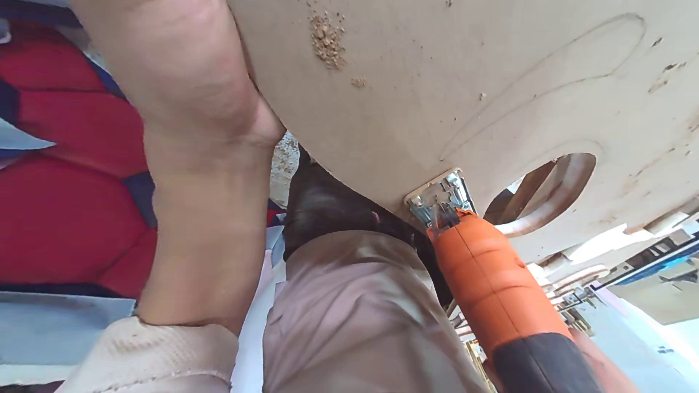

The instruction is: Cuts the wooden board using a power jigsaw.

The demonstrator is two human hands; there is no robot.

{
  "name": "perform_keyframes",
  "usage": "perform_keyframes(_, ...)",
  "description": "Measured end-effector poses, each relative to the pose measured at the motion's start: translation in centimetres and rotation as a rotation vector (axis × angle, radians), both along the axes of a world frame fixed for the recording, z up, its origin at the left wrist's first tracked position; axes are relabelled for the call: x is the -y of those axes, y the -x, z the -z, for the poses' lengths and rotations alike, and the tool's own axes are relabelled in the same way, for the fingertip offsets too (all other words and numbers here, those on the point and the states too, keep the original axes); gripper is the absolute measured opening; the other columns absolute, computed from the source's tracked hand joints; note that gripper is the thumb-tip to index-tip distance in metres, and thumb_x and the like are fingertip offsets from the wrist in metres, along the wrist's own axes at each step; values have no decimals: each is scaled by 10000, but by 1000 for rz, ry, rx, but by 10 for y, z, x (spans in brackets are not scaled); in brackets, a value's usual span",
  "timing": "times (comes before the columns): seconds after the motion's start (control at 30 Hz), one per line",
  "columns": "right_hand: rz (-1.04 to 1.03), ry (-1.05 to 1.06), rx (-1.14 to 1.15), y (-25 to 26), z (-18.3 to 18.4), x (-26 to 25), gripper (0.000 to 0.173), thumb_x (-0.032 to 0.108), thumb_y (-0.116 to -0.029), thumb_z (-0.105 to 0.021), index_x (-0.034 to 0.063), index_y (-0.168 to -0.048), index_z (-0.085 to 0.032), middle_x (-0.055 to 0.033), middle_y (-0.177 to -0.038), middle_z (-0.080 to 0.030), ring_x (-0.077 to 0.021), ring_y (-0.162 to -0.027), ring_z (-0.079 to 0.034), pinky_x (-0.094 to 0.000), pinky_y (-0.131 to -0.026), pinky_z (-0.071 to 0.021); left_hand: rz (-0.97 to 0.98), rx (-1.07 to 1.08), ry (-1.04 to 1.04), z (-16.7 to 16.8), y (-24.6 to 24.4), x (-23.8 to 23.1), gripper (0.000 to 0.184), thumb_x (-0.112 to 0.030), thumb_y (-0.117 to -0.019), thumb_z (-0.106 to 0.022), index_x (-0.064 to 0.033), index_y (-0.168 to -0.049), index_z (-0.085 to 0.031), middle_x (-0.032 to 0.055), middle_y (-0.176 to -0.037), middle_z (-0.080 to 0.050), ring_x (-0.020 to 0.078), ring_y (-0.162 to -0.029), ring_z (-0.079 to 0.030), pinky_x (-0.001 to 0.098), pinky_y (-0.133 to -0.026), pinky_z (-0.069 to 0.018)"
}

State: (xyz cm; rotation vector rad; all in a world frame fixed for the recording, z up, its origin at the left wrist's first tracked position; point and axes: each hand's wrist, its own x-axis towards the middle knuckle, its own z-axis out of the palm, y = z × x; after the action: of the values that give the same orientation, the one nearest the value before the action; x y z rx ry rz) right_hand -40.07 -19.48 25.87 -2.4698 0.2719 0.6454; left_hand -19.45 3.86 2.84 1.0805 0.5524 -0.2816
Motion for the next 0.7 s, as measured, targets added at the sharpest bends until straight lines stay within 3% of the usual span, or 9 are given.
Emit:
perform_keyframes(0.03,-2,2,-2,0,0,0,449,346,-862,-819,46,-1155,-661,-110,-1052,-720,-158,-971,-692,-304,-869,-570,23,116,82,36,5,-16,295,48,-1019,-397,-37,-858,-628,58,-773,-674,136,-759,-693,306,-729,-615)
perform_keyframes(0.07,4,-3,6,1,0,-1,448,343,-856,-827,48,-1153,-667,-106,-1055,-725,-159,-982,-696,-304,-877,-571,242,434,262,103,9,-51,304,21,-1047,-345,3,-1051,-649,81,-967,-690,169,-937,-691,336,-824,-593)
perform_keyframes(0.1,10,-8,7,1,0,-1,446,341,-853,-830,53,-1152,-667,-101,-1061,-726,-158,-995,-696,-305,-886,-570,277,525,286,145,11,-68,298,-26,-1055,-367,4,-1093,-662,86,-1013,-690,182,-967,-685,347,-819,-587)
perform_keyframes(0.2,56,-51,-16,2,1,0,428,309,-846,-841,63,-1149,-666,-93,-1059,-731,-163,-996,-702,-324,-878,-579,186,348,133,171,17,-76,268,-92,-1055,-441,-49,-1016,-703,59,-949,-691,176,-896,-683,361,-781,-583)
perform_keyframes(0.33,27,-51,-75,7,2,10,446,368,-871,-800,62,-1161,-654,-96,-1122,-730,-129,-1076,-690,-283,-942,-560,259,496,105,144,4,-59,271,-56,-1061,-410,-37,-1101,-677,65,-1000,-688,181,-949,-686,378,-833,-590)
perform_keyframes(0.4,-11,-68,-95,7,4,17,478,396,-833,-818,83,-1164,-674,-75,-1170,-715,-110,-1091,-677,-268,-923,-570,198,299,-41,59,-12,-23,299,-19,-1041,-378,-107,-901,-627,19,-820,-669,140,-803,-684,351,-773,-605)
perform_keyframes(0.47,-29,-59,-73,5,8,17,474,459,-824,-822,124,-1125,-673,-23,-1143,-716,-68,-1053,-678,-238,-870,-581,200,233,-135,16,-23,-6,291,-29,-1049,-366,-105,-869,-581,27,-789,-659,150,-781,-690,378,-779,-616)
perform_keyframes(0.57,-36,-10,6,3,11,15,497,554,-860,-751,109,-1064,-666,-32,-1003,-712,-53,-910,-677,-217,-738,-560,220,285,-114,11,-29,-4,222,-64,-1078,-397,-51,-963,-586,77,-872,-688,208,-856,-717,446,-837,-621)
perform_keyframes(0.7,27,-152,121,10,7,18,544,488,-879,-789,49,-1185,-693,-90,-1106,-734,-105,-1010,-701,-280,-845,-597,298,292,-181,0,-36,-8,194,-138,-1104,-436,-5,-1108,-576,97,-966,-710,232,-929,-729,454,-878,-626)
